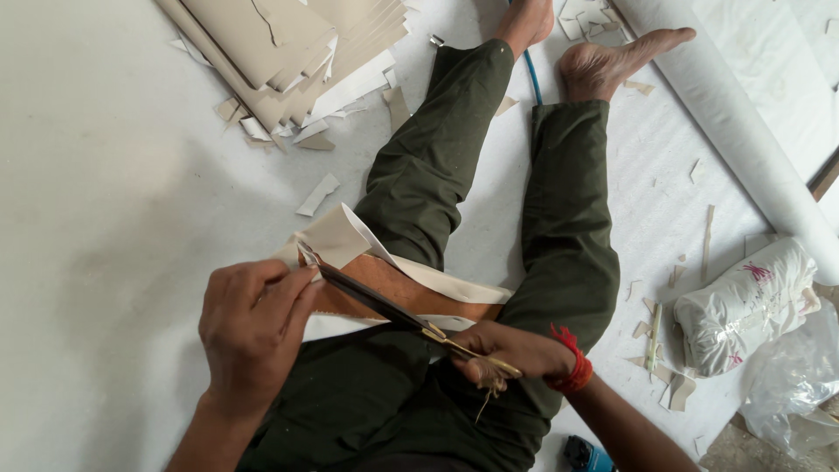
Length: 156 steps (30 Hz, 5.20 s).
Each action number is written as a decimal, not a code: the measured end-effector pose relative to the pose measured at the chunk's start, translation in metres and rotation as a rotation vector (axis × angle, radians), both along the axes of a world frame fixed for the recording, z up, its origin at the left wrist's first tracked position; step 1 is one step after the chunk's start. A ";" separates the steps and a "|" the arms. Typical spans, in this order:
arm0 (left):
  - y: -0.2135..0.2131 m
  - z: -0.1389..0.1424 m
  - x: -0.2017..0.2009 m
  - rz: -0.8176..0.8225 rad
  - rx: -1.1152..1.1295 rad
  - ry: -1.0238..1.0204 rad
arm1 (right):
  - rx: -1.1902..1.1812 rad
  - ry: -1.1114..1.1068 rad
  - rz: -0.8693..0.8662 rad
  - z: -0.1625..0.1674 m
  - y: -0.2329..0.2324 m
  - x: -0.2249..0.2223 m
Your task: The person sits on the floor with a long padded strip across their lap, trims excess white fabric from its edges using shears, folds the fabric over the brown leather backing, and staples the fabric in place with a pneumatic nail gun, at one point using a screwdriver on the piece.
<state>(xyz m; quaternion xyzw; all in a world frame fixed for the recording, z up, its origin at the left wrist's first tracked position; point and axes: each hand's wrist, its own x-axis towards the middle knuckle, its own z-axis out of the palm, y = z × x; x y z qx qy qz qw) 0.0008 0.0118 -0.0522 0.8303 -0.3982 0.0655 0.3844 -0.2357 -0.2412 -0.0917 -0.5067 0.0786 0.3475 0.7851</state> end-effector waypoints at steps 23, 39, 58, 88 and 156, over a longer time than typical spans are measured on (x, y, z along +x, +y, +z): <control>0.073 -0.009 -0.020 0.149 -0.183 0.285 | -0.097 0.165 -0.086 0.017 0.028 -0.025; 0.059 -0.012 0.005 0.029 -0.315 0.854 | -0.220 0.131 -0.121 0.024 0.061 -0.034; 0.049 -0.012 0.012 0.038 -0.349 0.689 | -0.130 0.187 -0.185 0.019 0.071 -0.052; 0.040 0.032 0.000 0.074 -0.198 0.377 | -0.034 0.149 -0.439 0.010 0.086 -0.096; 0.016 0.012 0.010 -0.226 -0.001 0.042 | -0.368 0.085 -0.214 0.022 0.068 0.019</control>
